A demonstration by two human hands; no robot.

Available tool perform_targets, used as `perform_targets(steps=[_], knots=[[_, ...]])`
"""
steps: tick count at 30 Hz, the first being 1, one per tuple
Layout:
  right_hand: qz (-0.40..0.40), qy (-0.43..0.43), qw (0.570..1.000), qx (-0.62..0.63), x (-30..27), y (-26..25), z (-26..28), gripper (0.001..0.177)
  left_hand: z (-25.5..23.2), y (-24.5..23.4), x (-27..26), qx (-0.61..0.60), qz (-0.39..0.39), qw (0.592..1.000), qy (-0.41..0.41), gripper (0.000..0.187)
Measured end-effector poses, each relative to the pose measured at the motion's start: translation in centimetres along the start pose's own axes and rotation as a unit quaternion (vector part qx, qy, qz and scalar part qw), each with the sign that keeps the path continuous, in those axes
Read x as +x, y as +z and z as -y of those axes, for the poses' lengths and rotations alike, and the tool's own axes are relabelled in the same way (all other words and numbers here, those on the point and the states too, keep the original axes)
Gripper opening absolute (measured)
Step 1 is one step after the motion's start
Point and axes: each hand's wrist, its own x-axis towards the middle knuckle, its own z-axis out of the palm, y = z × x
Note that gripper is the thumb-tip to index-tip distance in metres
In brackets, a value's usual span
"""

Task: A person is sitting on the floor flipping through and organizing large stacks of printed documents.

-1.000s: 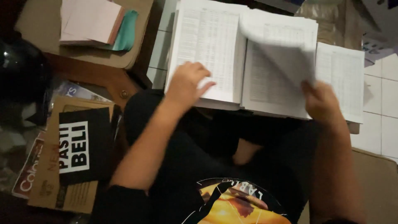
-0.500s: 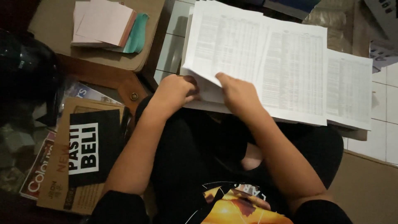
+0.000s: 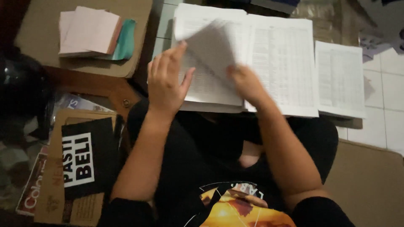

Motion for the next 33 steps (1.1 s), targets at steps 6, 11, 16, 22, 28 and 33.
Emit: perform_targets(steps=[6, 11, 16, 22, 28, 33], knots=[[-0.237, -0.064, 0.957, 0.152, -5.5, -13.0, 5.4, 0.034, -9.6, 8.2, -0.3, -0.127, 0.260, 0.956, 0.052, 0.017], [-0.336, -0.350, 0.860, -0.156, -8.9, -17.8, 0.8, 0.022, -12.5, 11.7, -1.2, -0.109, 0.419, 0.899, 0.062, 0.040], [-0.204, -0.379, 0.844, -0.320, -10.2, -15.6, -1.0, 0.032, -12.0, 13.2, -3.2, -0.093, 0.329, 0.939, 0.040, 0.030], [-0.017, -0.249, 0.914, -0.320, -12.9, -13.1, -2.4, 0.038, -11.5, 12.7, -3.2, -0.082, 0.321, 0.937, 0.107, 0.020], [0.021, -0.245, 0.904, -0.349, -13.4, -12.4, -3.0, 0.050, -11.8, 11.2, -1.7, -0.106, 0.174, 0.969, 0.141, 0.014], [-0.090, -0.334, 0.766, -0.542, -12.9, -14.1, -4.4, 0.052, -8.9, 8.9, -0.9, -0.174, 0.105, 0.974, 0.098, 0.007]])
